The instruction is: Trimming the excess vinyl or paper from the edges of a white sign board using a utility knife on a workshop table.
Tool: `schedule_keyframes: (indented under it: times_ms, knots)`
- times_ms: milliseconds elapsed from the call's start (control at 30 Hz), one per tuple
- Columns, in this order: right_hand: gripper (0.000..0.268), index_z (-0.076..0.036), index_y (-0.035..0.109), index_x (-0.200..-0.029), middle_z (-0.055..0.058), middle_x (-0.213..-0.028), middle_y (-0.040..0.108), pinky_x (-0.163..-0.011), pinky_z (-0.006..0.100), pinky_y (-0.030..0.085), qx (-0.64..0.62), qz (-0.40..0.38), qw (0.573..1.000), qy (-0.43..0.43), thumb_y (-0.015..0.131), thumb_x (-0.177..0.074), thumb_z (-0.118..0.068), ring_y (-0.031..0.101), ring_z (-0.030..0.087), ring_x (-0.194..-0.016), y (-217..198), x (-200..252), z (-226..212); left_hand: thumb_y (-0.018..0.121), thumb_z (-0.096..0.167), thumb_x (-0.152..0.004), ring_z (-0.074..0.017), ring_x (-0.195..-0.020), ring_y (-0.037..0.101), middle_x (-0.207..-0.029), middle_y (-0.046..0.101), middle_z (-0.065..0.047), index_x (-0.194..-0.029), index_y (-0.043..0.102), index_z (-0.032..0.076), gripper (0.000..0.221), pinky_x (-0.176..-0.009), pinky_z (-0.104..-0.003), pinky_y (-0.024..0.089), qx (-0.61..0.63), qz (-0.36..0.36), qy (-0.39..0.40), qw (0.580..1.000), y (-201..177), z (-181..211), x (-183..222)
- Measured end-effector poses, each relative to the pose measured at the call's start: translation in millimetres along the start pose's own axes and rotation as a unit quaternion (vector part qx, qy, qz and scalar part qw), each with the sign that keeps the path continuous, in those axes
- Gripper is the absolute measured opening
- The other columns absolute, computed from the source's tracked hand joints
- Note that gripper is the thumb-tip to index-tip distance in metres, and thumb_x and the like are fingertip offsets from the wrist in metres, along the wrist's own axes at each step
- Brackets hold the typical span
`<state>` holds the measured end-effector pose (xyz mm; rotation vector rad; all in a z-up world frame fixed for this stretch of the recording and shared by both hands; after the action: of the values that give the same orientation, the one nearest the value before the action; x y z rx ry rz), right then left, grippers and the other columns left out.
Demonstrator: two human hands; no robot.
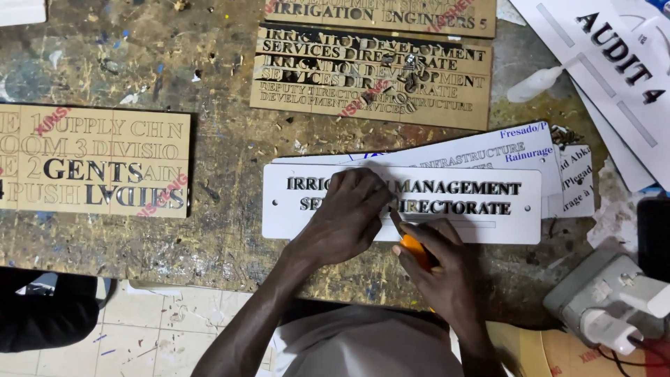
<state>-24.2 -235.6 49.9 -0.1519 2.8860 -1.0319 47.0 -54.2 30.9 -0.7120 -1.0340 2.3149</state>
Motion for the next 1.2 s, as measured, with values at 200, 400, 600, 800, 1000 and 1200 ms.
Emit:
schedule_keyframes:
  times_ms: [200,400,600,800,1000,1200]
  knots:
    - [0.041,-0.015,0.081,-0.140,0.011,-0.140,0.078,-0.107,0.041,0.065,-0.035,0.001,0.999,0.013,0.083,-0.100,-0.025,0.077,0.028,-0.131,-0.2,0.1,7.4,0.073,0.007,-0.097,-0.0382,-0.126,0.051,-0.136,0.061,-0.016,-0.156,0.065,0.009,0.059,-0.108,-0.058,0.043,0.003,-0.016,-0.011,1.000,8.2,-4.8,-5.0]
    - [0.039,-0.012,0.083,-0.135,0.010,-0.134,0.081,-0.101,0.037,0.066,-0.029,0.015,0.999,0.006,0.086,-0.097,-0.020,0.080,0.025,-0.124,-4.7,0.7,7.7,0.076,0.005,-0.092,-0.0398,-0.134,0.051,-0.141,0.065,-0.016,-0.143,0.070,0.005,0.051,-0.114,-0.058,0.044,0.019,-0.013,0.005,1.000,6.5,-1.4,-11.6]
    - [0.037,-0.011,0.084,-0.132,0.009,-0.132,0.079,-0.105,0.036,0.063,-0.037,0.018,0.999,-0.001,0.086,-0.096,-0.019,0.077,0.024,-0.123,-3.9,2.0,11.5,0.076,0.003,-0.091,-0.0402,-0.138,0.052,-0.142,0.069,-0.016,-0.134,0.073,0.004,0.043,-0.115,-0.056,0.044,0.034,-0.009,0.008,0.999,2.7,1.8,-14.4]
    - [0.038,-0.011,0.083,-0.133,0.010,-0.132,0.079,-0.103,0.037,0.065,-0.019,0.030,0.999,-0.033,0.087,-0.096,-0.019,0.079,0.025,-0.122,-11.5,1.6,8.9,0.076,0.001,-0.089,-0.0400,-0.138,0.056,-0.142,0.072,-0.016,-0.139,0.071,0.004,0.050,-0.117,-0.055,0.044,0.013,-0.011,0.029,0.999,3.2,5.5,-18.7]
    - [0.040,-0.011,0.082,-0.136,0.010,-0.136,0.080,-0.108,0.036,0.064,-0.046,0.009,0.999,-0.004,0.085,-0.098,-0.018,0.077,0.024,-0.126,-9.1,4.5,19.4,0.078,0.001,-0.090,-0.0400,-0.136,0.055,-0.140,0.071,-0.015,-0.136,0.075,0.006,0.047,-0.114,-0.054,0.043,0.010,-0.003,0.032,0.999,7.7,3.0,-20.1]
    - [0.043,-0.015,0.080,-0.141,0.009,-0.133,0.078,-0.103,0.036,0.065,-0.043,0.001,0.999,-0.008,0.085,-0.098,-0.019,0.077,0.024,-0.121,-6.9,7.4,31.5,0.070,-0.001,-0.092,-0.0391,-0.125,0.063,-0.139,0.076,-0.017,-0.130,0.070,0.007,0.039,-0.106,-0.054,0.049,0.085,0.031,-0.047,0.995,2.4,-1.3,-21.8]
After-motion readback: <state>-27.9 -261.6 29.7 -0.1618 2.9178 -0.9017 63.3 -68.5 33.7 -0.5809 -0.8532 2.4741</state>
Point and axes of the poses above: each hand's wrist, its own x-axis away from the middle knuckle, its own y-axis out of the palm, z = x × y, the point moved 6 cm from there along -x, towards the middle knuckle
